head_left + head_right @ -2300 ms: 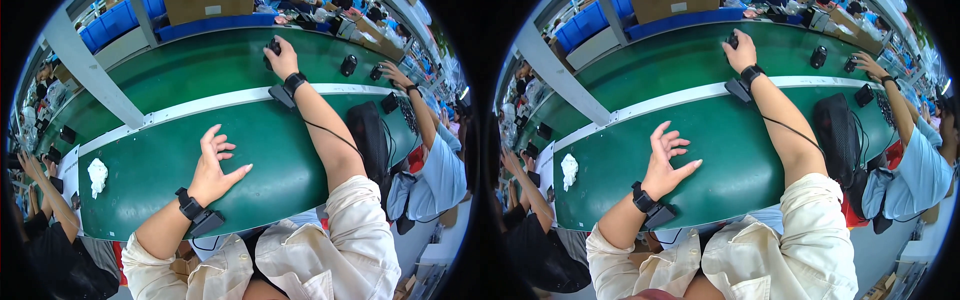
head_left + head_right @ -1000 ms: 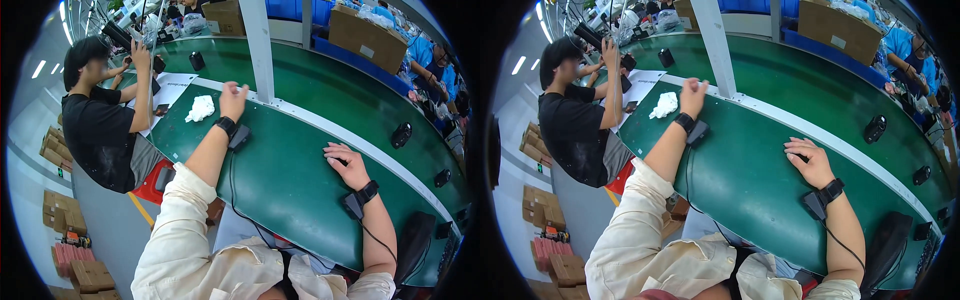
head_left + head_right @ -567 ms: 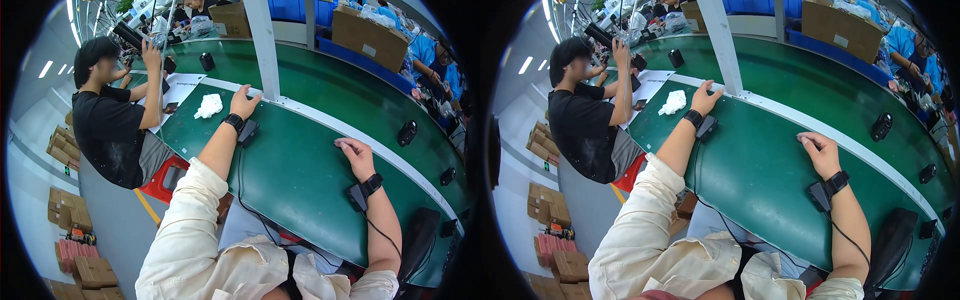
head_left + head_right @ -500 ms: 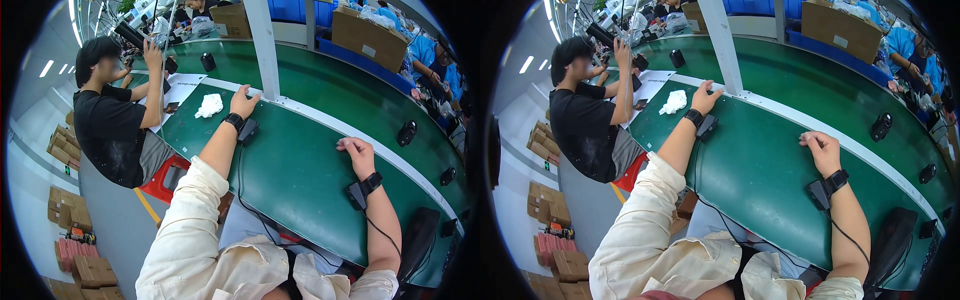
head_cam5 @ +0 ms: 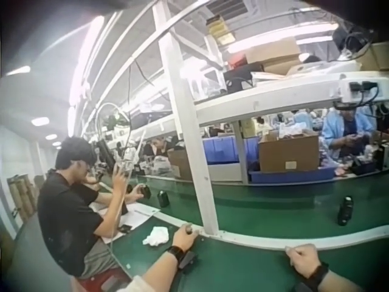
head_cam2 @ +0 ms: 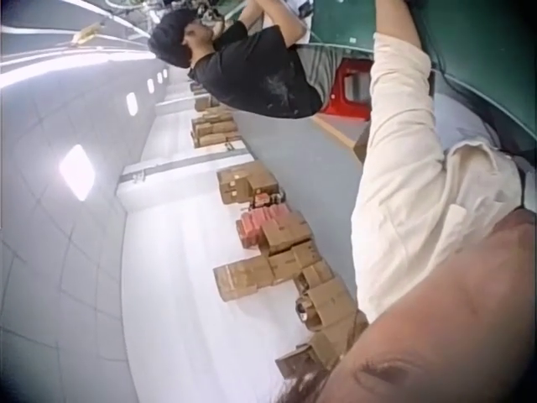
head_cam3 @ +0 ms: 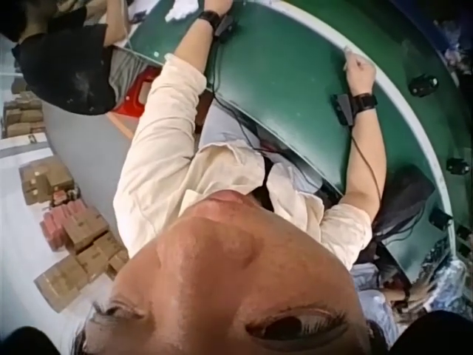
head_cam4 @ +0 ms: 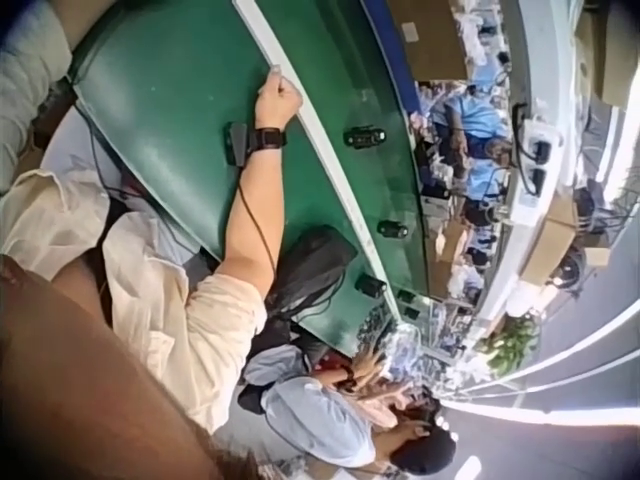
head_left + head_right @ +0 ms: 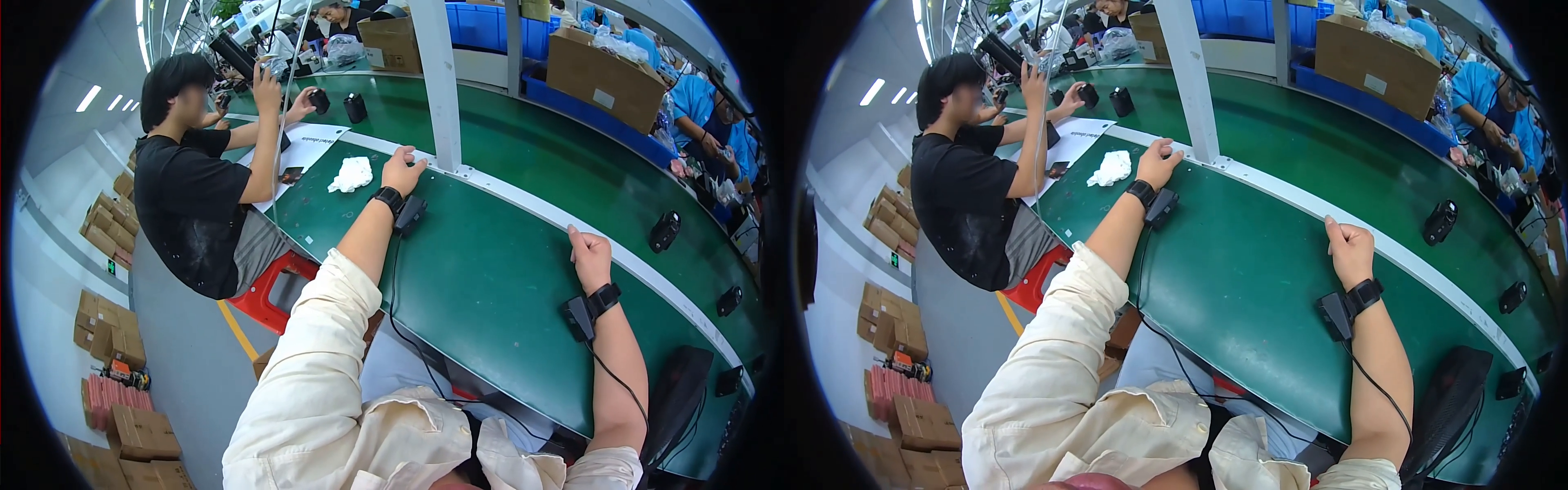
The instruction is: The person picks up a blue handheld fan, presses a white sticker onto the center, and sets it aside before repeating the process with several black handheld fans.
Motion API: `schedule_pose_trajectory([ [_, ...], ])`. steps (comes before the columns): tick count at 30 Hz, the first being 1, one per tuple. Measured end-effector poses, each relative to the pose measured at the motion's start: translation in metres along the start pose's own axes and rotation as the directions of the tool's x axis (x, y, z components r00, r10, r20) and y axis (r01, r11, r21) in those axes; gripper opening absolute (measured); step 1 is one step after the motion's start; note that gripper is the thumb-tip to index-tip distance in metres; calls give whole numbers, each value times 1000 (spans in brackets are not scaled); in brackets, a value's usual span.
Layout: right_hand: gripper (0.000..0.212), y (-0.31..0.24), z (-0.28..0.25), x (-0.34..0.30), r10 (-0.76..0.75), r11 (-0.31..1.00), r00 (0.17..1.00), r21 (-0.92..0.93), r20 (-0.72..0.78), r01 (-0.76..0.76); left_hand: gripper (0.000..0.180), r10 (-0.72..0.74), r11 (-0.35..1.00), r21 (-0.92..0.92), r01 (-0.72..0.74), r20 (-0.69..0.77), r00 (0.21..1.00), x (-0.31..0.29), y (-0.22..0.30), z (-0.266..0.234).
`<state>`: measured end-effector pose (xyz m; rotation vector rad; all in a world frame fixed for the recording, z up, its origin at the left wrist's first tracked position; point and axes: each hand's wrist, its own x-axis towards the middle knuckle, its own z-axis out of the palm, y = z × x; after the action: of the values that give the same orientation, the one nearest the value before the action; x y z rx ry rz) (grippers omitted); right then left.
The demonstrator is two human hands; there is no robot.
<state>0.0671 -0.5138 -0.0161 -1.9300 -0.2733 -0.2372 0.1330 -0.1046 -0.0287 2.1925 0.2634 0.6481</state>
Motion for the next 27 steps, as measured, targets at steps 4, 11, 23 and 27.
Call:
schedule_pose_trajectory([
  [4,53,-1,-1,0,-3,1000,1000,-20,-1,3,55,3,1000,7,-3,5,1000,3,1,3],
  [11,51,1,2,6,-76,996,997,-44,13,77,53,5,1000,-2,-5,21,1000,9,-5,-2],
  [23,51,2,10,-3,-8,1000,999,-7,33,8,52,18,1000,6,-18,-67,998,-9,-2,-14],
  [27,49,25,-11,3,-21,999,1000,-31,18,21,45,103,993,53,-103,-3,995,6,7,13],
])
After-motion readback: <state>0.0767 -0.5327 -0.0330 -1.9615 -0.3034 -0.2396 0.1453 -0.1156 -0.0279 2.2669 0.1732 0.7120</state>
